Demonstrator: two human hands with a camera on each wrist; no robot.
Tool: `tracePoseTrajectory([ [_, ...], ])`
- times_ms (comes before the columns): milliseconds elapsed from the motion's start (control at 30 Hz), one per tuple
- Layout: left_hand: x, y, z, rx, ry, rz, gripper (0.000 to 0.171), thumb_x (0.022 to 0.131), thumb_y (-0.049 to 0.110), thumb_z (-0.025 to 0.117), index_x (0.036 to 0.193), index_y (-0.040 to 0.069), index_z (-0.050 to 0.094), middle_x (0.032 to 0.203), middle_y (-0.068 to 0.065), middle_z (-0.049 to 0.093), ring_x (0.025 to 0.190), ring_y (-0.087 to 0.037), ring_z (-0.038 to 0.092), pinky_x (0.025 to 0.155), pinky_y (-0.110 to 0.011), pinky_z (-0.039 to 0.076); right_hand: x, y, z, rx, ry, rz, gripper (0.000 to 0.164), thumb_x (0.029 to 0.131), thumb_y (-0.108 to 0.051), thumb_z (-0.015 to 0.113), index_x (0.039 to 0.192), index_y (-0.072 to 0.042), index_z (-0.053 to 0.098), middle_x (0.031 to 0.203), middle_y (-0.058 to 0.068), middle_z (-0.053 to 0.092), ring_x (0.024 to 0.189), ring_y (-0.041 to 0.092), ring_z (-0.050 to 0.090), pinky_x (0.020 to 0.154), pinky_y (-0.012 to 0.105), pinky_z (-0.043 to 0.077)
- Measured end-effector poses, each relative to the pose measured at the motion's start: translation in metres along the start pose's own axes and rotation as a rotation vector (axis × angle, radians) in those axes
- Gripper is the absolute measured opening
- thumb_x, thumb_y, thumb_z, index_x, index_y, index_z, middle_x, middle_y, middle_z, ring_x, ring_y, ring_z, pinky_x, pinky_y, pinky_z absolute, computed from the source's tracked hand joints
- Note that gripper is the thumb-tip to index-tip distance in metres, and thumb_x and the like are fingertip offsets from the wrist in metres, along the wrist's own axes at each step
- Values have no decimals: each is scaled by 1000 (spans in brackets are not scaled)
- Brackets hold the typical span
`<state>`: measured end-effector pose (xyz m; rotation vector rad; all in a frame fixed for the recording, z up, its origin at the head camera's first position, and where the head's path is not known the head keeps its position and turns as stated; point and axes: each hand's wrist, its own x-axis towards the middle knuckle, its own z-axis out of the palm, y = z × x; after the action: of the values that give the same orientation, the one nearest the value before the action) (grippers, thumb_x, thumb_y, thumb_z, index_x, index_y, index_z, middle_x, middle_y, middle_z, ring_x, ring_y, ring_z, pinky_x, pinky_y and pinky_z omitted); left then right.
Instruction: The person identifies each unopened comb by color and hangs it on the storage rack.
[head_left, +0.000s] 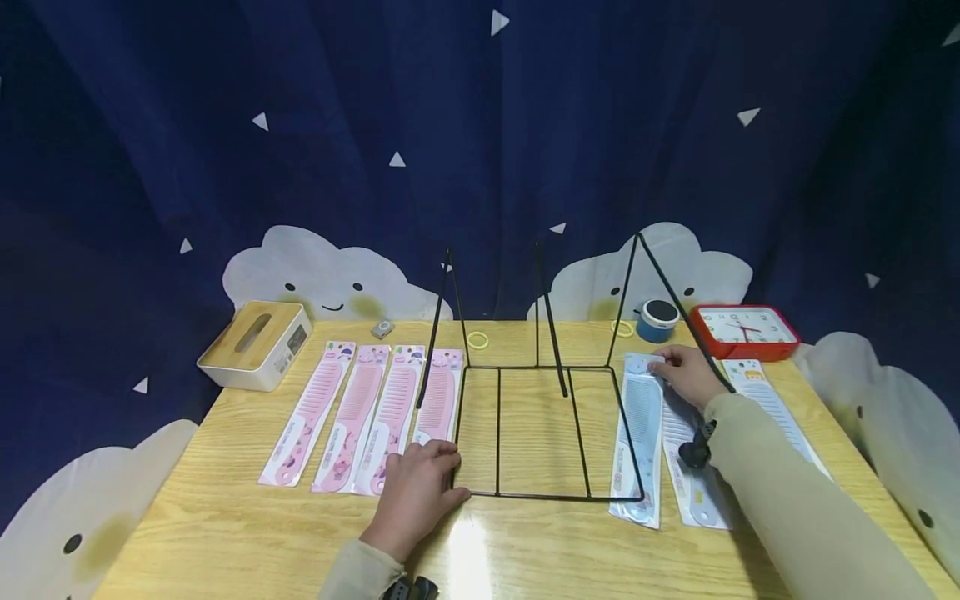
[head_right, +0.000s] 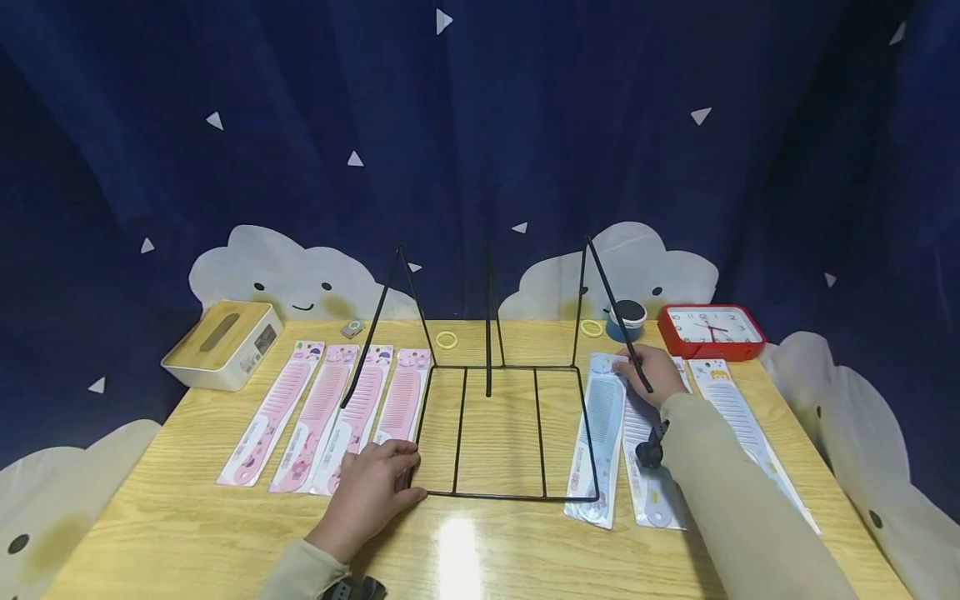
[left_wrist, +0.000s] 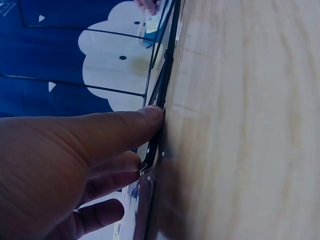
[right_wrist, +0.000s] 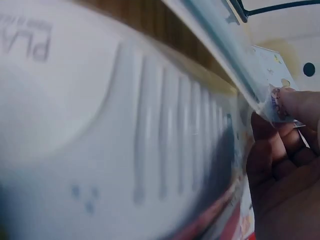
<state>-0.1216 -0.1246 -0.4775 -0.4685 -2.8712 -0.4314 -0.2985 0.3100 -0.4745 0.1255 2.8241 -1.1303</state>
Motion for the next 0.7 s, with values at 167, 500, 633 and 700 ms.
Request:
tracePoseTrajectory([
  [167, -1, 1, -1, 7, 9, -2, 42, 74, 42, 86, 104, 15, 77, 118, 3, 68, 95, -22, 60, 71, -39, 37, -7, 1, -14, -7, 37, 12, 29, 99, -23, 63, 119, -2, 64, 106, 15, 62, 95, 30, 51, 74, 36, 38],
  [500, -1, 1, -2, 17, -11, -15, 42, 75, 44, 85, 106, 16, 78, 119, 4, 67, 95, -22, 60, 71, -39, 36, -43, -4, -52, 3, 79, -76, 37, 100, -36, 61, 111, 0, 61, 97, 12, 66, 87, 25, 57, 70, 31, 44],
  [633, -1, 0, -2, 16, -13, -18, 43, 74, 44, 85, 107, 17, 78, 120, 5, 68, 94, -21, 60, 71, -39, 36, -63, -20, -61, 44, 66, -103, 40, 101, -39, 60, 111, 0, 61, 104, 15, 68, 87, 23, 60, 73, 31, 51],
  [700, -1, 0, -1, 13, -7, -16, 43, 74, 44, 85, 106, 17, 78, 119, 5, 68, 92, -21, 60, 71, -39, 36, -77, -34, -62, 54, 57, -130, 42, 100, -41, 60, 112, -1, 62, 104, 15, 68, 87, 24, 61, 74, 32, 51],
])
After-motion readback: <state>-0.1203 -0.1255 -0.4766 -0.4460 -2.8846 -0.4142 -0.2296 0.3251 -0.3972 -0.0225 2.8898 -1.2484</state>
